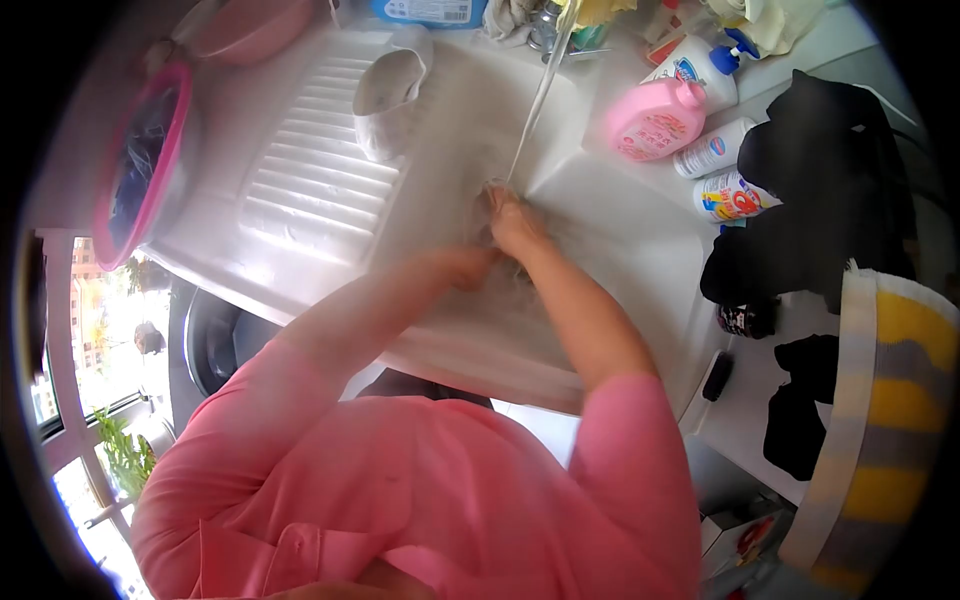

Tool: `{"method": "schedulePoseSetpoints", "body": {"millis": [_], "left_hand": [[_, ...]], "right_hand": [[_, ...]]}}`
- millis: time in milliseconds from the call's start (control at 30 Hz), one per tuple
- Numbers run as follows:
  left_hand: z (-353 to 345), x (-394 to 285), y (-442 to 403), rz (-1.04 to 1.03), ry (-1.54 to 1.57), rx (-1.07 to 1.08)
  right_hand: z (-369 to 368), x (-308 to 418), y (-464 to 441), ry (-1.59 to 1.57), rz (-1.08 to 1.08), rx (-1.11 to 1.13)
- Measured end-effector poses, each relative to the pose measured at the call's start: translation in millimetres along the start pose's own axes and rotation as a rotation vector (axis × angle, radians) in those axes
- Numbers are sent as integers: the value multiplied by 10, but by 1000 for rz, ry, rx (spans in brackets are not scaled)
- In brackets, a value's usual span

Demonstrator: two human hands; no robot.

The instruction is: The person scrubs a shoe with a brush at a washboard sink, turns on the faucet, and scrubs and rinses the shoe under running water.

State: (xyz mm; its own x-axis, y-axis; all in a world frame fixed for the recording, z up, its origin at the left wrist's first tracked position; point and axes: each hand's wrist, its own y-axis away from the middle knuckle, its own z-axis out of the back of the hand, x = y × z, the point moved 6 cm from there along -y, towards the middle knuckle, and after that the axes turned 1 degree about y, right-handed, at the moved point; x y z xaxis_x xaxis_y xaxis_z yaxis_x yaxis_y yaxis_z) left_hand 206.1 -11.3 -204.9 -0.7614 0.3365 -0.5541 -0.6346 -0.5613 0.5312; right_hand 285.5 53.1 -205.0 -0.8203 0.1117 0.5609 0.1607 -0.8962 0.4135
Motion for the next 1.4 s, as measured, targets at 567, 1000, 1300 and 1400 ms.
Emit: {"method": "schedulePoseSetpoints", "body": {"millis": [567,1000,1300,1400], "left_hand": [[-159,273,-238,88,46,-128],[575,337,-434,143,218,-522],[771,375,85,268,1009,-924],[562,140,446,429,448,-722]], "right_hand": [[118,324,92,184,68,6],[923,264,1673,-140,-46,-13],[925,373,1821,-264,-37,-262],[815,426,1588,-212,87,-185]]}}
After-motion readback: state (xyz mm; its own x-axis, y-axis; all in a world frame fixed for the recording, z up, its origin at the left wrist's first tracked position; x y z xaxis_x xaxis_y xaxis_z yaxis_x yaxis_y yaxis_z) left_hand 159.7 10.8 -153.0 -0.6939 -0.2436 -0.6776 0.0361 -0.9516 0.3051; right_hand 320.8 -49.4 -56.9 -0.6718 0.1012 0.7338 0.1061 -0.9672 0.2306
